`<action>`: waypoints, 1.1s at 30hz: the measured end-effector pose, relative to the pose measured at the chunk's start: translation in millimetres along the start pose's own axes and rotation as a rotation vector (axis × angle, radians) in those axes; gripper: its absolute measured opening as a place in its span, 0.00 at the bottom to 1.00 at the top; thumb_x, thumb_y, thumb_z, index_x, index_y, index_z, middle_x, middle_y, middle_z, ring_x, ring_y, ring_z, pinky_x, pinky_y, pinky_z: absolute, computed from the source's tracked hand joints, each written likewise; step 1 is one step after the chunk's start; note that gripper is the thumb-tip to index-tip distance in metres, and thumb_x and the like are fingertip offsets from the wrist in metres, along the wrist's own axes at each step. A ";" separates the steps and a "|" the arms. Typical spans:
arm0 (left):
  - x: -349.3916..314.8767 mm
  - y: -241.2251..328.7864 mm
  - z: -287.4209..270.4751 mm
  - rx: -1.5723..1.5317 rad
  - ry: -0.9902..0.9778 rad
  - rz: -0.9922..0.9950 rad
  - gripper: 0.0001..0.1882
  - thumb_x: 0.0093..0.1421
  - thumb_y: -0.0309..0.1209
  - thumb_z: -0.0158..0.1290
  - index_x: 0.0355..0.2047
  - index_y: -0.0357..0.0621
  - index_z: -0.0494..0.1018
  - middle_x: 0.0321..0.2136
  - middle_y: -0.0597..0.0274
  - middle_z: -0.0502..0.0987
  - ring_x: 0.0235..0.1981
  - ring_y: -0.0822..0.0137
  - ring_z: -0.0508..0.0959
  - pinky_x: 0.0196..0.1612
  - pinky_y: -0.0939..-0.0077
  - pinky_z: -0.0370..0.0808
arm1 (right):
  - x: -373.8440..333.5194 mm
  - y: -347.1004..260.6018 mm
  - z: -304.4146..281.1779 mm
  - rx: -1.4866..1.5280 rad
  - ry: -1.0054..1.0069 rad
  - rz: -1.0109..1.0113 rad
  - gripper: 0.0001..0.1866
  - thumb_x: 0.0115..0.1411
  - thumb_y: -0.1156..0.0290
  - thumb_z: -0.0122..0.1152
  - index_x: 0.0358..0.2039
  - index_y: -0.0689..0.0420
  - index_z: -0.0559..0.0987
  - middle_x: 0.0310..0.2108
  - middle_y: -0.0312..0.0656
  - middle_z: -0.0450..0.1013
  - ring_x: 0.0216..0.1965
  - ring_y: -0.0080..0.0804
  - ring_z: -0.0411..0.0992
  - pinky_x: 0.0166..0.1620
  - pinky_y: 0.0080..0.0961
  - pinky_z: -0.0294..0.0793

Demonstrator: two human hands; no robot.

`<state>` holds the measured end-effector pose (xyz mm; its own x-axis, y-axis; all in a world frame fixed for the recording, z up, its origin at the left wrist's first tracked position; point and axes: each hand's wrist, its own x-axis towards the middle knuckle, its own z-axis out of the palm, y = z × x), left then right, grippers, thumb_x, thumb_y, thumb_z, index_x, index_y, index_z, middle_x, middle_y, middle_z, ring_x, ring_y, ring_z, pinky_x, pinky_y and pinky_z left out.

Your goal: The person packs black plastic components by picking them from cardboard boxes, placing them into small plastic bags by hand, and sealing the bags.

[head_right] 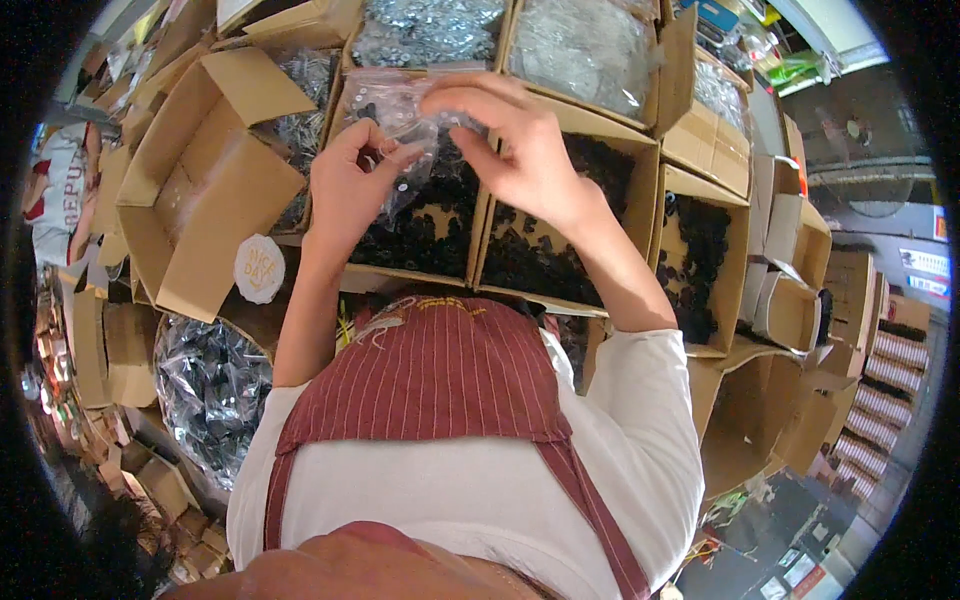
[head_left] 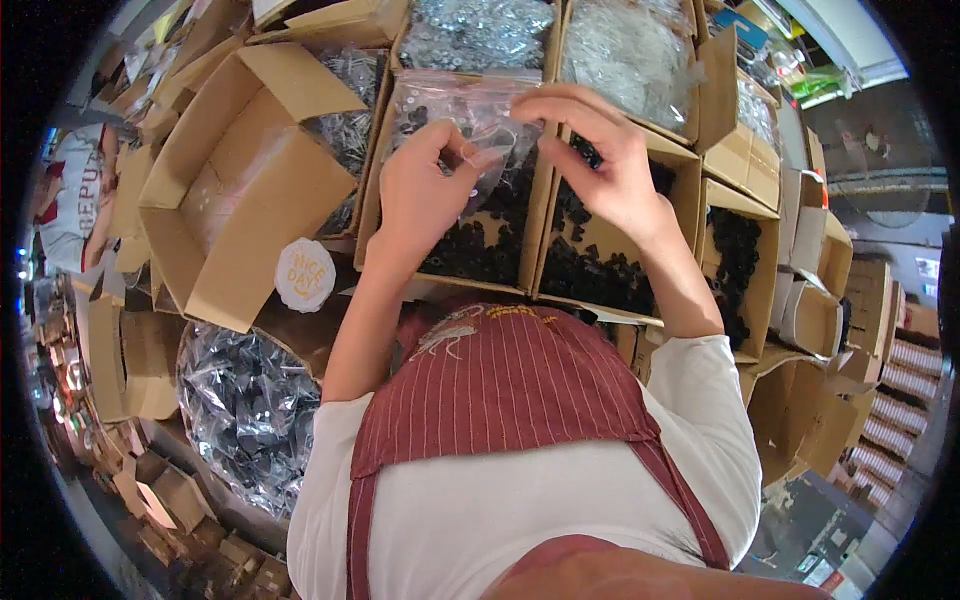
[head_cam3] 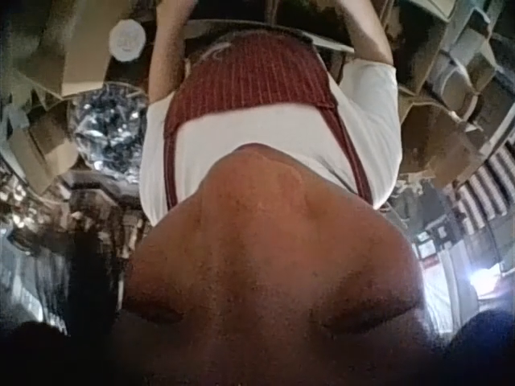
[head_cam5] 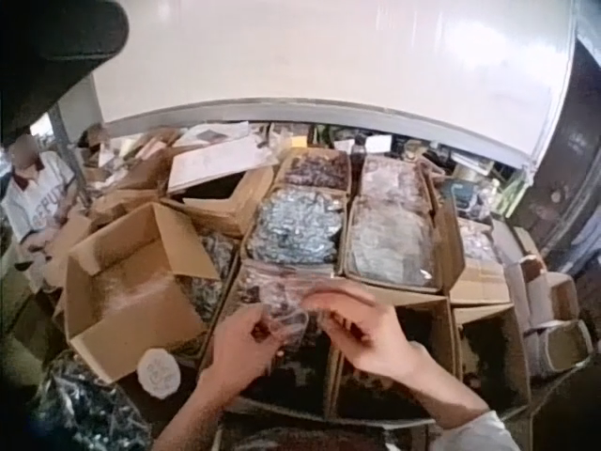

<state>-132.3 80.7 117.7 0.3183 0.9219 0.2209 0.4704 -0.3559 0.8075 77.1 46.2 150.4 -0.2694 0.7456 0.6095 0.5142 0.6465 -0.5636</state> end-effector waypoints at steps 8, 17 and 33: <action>-24.7 4.9 27.7 0.130 -0.105 0.108 0.17 0.47 0.32 0.67 0.34 0.42 0.72 0.29 0.60 0.75 0.33 0.60 0.76 0.37 0.69 0.72 | -47.2 -7.1 6.2 -0.069 -0.339 0.128 0.24 0.43 0.89 0.52 0.42 0.58 0.79 0.44 0.48 0.75 0.50 0.46 0.73 0.62 0.47 0.63; -30.5 -21.4 64.7 -0.088 -0.392 -0.023 0.21 0.50 0.26 0.65 0.43 0.41 0.70 0.39 0.56 0.77 0.39 0.60 0.77 0.42 0.71 0.73 | -71.2 -2.7 -8.7 0.050 -0.186 0.122 0.15 0.49 0.80 0.62 0.39 0.55 0.82 0.44 0.43 0.77 0.46 0.39 0.76 0.57 0.41 0.66; -40.9 -37.8 97.9 -0.839 -0.363 -0.281 0.18 0.57 0.21 0.59 0.47 0.40 0.71 0.39 0.64 0.77 0.43 0.71 0.76 0.49 0.75 0.72 | -188.4 60.4 62.6 -0.455 -0.585 0.684 0.49 0.51 0.52 0.70 0.64 0.64 0.57 0.54 0.64 0.60 0.53 0.65 0.65 0.52 0.51 0.70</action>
<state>-82.5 41.4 24.6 0.5859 0.8029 -0.1100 -0.1302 0.2273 0.9651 107.9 -45.0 -33.4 -0.0947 0.9746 -0.2032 0.9370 0.0184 -0.3488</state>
